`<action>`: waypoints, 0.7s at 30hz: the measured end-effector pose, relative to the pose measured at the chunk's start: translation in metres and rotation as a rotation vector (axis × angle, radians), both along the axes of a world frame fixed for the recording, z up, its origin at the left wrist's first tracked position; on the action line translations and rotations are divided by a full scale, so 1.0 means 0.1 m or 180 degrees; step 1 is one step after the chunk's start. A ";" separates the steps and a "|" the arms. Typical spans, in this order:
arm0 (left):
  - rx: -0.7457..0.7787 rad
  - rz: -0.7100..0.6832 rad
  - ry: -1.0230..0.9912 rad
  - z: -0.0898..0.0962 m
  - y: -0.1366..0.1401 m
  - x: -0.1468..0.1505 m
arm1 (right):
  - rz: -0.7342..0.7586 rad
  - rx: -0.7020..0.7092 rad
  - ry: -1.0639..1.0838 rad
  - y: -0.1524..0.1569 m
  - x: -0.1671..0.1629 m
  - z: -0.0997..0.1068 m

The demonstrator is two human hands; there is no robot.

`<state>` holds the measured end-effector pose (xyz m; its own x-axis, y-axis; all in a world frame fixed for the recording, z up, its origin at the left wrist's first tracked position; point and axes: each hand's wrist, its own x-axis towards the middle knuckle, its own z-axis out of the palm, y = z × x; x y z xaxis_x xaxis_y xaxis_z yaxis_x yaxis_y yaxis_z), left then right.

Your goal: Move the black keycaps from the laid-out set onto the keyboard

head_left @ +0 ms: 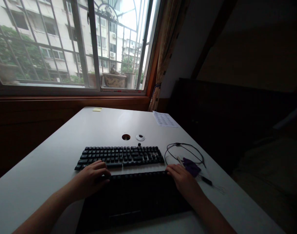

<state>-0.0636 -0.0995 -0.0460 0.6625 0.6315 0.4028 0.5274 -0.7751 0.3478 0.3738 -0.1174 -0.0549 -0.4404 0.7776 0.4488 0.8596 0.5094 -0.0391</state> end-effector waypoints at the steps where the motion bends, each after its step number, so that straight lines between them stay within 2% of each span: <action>1: 0.0005 -0.0004 -0.0009 0.00 0.00 0.00 | 0.0008 0.0022 0.0014 0.00 0.00 -0.01; 12: -0.0101 0.0029 0.0083 -0.07 0.03 -0.04 | 0.0053 0.0021 0.0170 -0.01 0.03 -0.10; 21: -0.0147 0.0030 0.0149 -0.06 0.02 -0.04 | 0.0053 -0.0022 0.0225 -0.03 0.05 -0.14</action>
